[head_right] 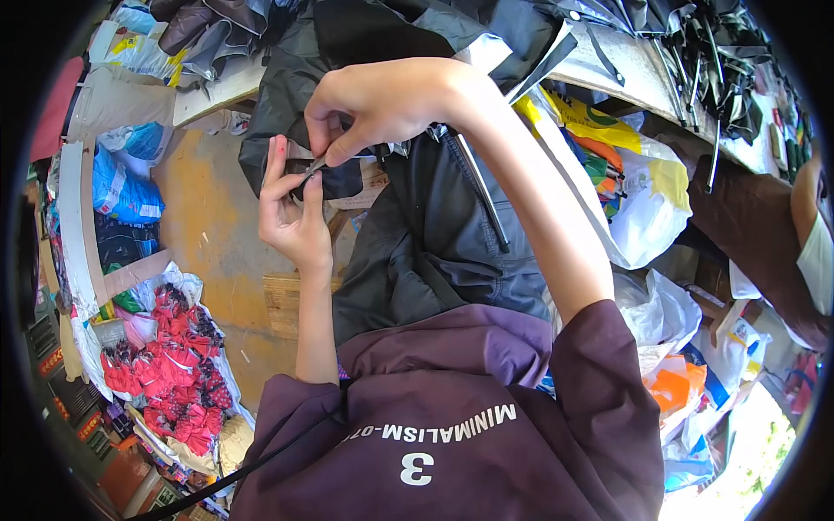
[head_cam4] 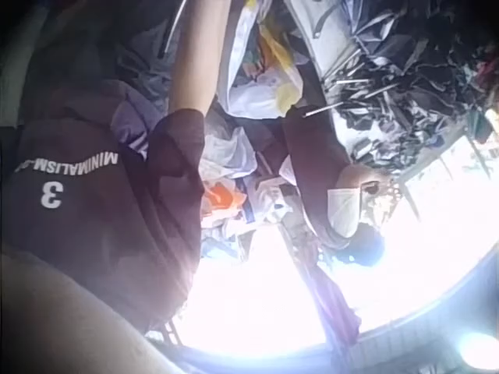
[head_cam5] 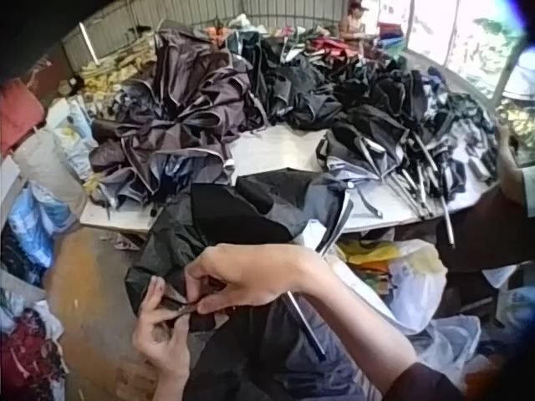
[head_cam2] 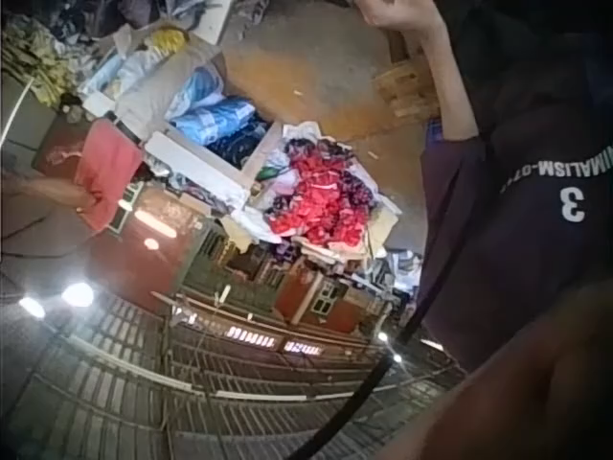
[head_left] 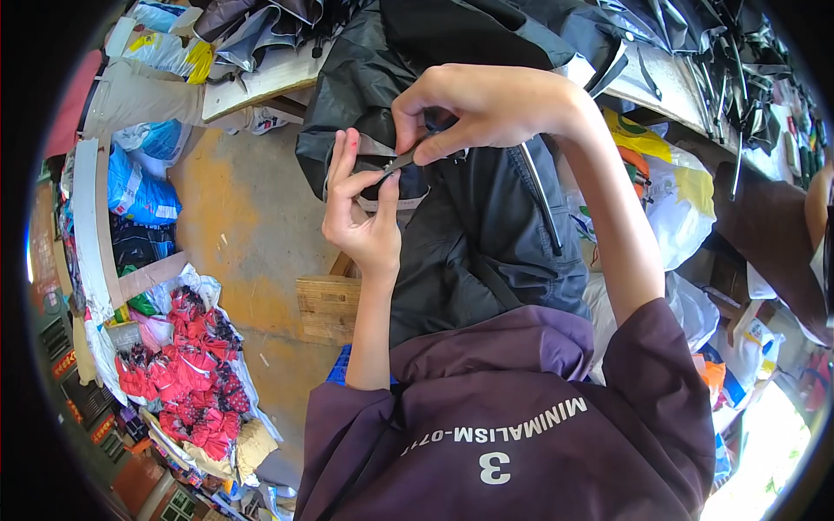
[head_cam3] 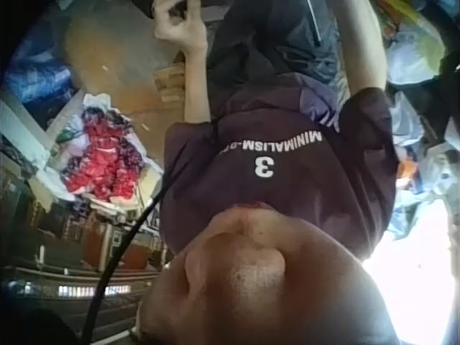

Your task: Assembling the canopy fabric to the umbrella frame and securing parts.

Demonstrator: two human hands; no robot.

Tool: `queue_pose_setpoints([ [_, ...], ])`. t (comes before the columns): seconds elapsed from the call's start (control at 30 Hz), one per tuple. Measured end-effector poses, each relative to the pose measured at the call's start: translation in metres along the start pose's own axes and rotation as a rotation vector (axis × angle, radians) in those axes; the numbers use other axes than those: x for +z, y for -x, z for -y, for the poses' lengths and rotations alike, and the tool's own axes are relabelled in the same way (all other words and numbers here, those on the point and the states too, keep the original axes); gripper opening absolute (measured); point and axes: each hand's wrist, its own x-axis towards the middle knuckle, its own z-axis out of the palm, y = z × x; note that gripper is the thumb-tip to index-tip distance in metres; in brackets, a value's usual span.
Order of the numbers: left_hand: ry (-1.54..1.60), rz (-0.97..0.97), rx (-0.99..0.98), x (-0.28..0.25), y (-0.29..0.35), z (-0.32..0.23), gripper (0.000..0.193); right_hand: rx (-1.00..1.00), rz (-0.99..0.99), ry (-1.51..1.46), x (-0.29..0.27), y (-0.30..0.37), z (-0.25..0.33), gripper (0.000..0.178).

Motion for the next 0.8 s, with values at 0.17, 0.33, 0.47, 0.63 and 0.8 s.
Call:
queue_pose_setpoints([
  [0.17, 0.169, -0.045, -0.138, 0.001, 0.003, 0.003, 0.020, -0.036, -0.094, -0.087, -0.002, 0.021, 0.003, 0.017],
  [0.33, 0.237, -0.082, -0.204, -0.002, 0.005, 0.005, 0.019, -0.073, -0.158, -0.123, 0.016, 0.043, 0.012, 0.019],
  [0.47, 0.255, -0.088, -0.207, 0.000, 0.003, 0.004, 0.018, 0.062, -0.329, -0.337, 0.045, 0.100, 0.015, 0.028],
  [0.63, 0.260, -0.080, -0.176, 0.000, 0.001, 0.001, 0.017, 0.375, -0.769, -0.200, 0.111, 0.146, -0.024, 0.035],
  [0.8, 0.307, -0.099, -0.206, 0.002, 0.000, 0.002, 0.017, 0.529, -0.905, -0.226, 0.154, 0.151, -0.043, 0.035],
])
